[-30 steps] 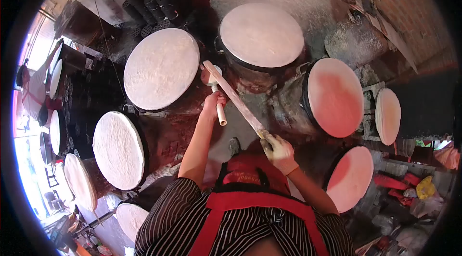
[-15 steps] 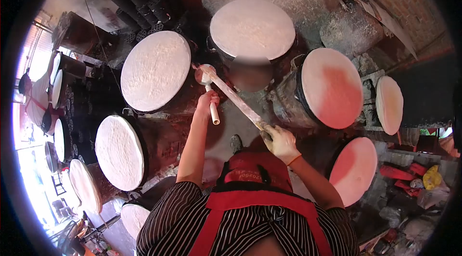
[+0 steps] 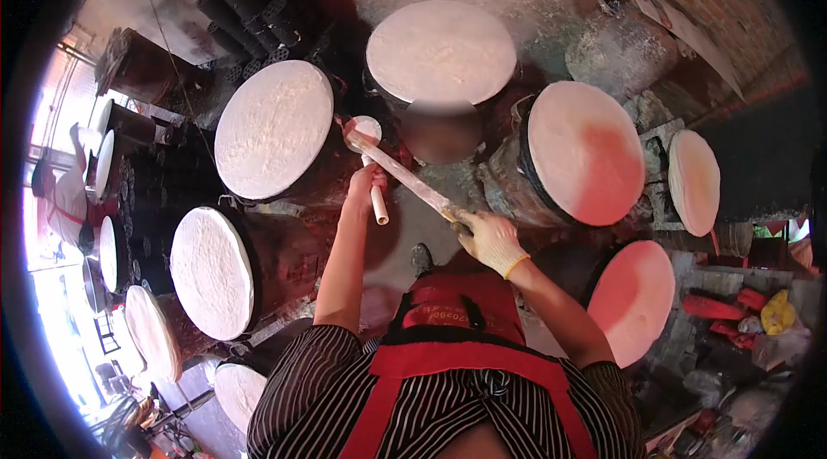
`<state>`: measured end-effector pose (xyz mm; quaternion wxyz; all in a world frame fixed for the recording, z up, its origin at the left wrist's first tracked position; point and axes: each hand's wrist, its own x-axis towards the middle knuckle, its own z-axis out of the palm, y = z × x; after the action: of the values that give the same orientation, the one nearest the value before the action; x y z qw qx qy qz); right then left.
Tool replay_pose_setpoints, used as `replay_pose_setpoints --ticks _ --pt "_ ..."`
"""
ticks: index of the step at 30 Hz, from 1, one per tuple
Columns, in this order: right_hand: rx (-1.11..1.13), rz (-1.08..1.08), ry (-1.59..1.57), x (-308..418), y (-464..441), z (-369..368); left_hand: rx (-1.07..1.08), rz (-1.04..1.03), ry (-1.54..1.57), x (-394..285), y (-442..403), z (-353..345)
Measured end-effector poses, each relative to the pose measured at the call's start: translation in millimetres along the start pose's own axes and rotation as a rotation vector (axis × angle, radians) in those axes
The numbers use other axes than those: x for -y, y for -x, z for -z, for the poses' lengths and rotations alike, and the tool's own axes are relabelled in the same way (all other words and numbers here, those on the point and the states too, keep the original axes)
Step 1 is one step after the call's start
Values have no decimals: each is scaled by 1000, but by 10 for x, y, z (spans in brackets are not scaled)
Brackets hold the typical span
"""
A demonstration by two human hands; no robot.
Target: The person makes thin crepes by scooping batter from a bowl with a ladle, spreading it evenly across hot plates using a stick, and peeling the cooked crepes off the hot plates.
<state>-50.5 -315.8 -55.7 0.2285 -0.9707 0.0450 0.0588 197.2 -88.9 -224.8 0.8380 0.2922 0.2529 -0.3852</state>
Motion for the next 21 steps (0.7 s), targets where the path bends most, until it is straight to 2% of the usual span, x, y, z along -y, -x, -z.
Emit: replay_pose_setpoints --ticks 5,7,9,10,11,13,15,16,18,19,21 --pt "6 42 75 -123 181 87 -52 -16 44 94 -15 23" --pt "-32 40 86 -203 337 144 -41 -7 -75 139 -28 87" --pt "-87 67 105 -297 534 182 -115 -110 -266 272 85 -5" --pt "-128 32 108 -301 661 229 -126 -137 -405 353 192 -71" --pt "-172 -5 110 -323 795 249 -123 -134 -412 465 380 -170" --pt "-484 105 140 -530 1147 95 -99 -301 -647 742 901 -457" --pt "-686 180 111 -726 1429 -55 -102 -346 -840 1035 1471 -798" --pt "-689 166 116 -793 1529 -104 -72 -243 -812 1163 1577 -801" --pt "-502 -183 -243 -871 1739 -175 24 -51 -734 1334 1537 -725" --pt "-510 -204 -242 -827 1775 -135 34 -35 -747 1386 1455 -654" --pt "-576 -367 -435 -822 1729 -8 107 211 -544 1482 1269 -644"
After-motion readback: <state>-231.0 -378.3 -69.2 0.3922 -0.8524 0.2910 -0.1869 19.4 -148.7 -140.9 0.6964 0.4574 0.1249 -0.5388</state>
